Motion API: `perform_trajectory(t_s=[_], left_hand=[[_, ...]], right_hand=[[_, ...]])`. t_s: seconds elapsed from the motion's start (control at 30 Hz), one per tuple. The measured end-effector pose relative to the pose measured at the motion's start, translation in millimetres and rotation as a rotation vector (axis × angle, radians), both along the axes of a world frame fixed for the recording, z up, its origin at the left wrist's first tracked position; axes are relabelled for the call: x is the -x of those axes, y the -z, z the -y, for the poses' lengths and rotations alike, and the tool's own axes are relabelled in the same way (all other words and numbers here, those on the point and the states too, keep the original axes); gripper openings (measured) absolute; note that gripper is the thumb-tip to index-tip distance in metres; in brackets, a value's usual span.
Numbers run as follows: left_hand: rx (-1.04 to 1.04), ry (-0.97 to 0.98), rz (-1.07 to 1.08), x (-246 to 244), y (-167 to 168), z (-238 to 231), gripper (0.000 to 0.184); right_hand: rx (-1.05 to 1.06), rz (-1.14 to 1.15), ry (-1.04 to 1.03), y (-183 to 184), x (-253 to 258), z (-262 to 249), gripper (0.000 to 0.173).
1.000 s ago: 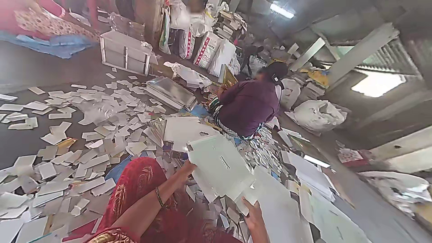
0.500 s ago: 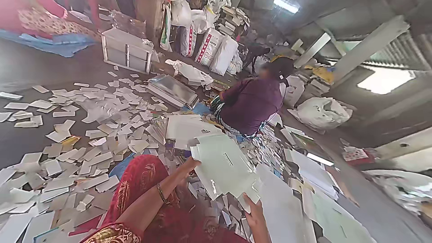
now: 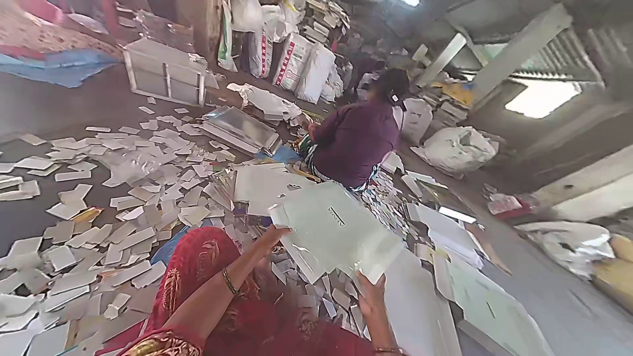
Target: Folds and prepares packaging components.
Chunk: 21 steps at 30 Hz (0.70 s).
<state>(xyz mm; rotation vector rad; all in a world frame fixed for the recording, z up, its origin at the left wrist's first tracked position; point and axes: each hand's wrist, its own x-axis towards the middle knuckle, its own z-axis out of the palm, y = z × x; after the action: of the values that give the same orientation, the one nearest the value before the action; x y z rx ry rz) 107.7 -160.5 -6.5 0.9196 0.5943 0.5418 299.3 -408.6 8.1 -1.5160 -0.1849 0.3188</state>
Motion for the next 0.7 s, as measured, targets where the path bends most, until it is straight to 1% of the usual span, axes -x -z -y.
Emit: perform_trajectory(t_s=[0.07,0.17,0.2,0.3,0.4,0.47,0.5,0.57,0.7], left_hand=[[0.023,0.010,0.052,0,2,3,0.048],[0.060,0.049,0.097,-3,0,6,0.035],[0.066,0.070,0.106,-3,-3,5,0.036],[0.059,0.154,0.135,0,-11,7,0.051],[0.003,0.201,0.184,-3,-11,8,0.072],[-0.015,0.194,0.182,-4,-12,6,0.082],[-0.021,0.179,0.162,-4,-13,4,0.082],[-0.073,0.176,0.112,-4,-10,3,0.077],[-0.202,0.206,-0.005,-6,-2,7,0.072]], right_hand=[[-0.014,0.002,0.018,-9,4,1,0.098],[-0.068,0.010,0.041,-13,0,4,0.095],[-0.093,0.014,0.044,-14,-2,5,0.095],[-0.160,0.012,0.042,-17,-6,9,0.097],[-0.223,-0.007,0.063,-25,-8,11,0.097],[-0.262,-0.011,0.075,-31,-10,13,0.095],[-0.283,-0.017,0.076,-35,-11,14,0.094],[-0.325,-0.018,0.098,-46,-11,19,0.093],[-0.424,-0.033,0.192,-81,-12,46,0.085]])
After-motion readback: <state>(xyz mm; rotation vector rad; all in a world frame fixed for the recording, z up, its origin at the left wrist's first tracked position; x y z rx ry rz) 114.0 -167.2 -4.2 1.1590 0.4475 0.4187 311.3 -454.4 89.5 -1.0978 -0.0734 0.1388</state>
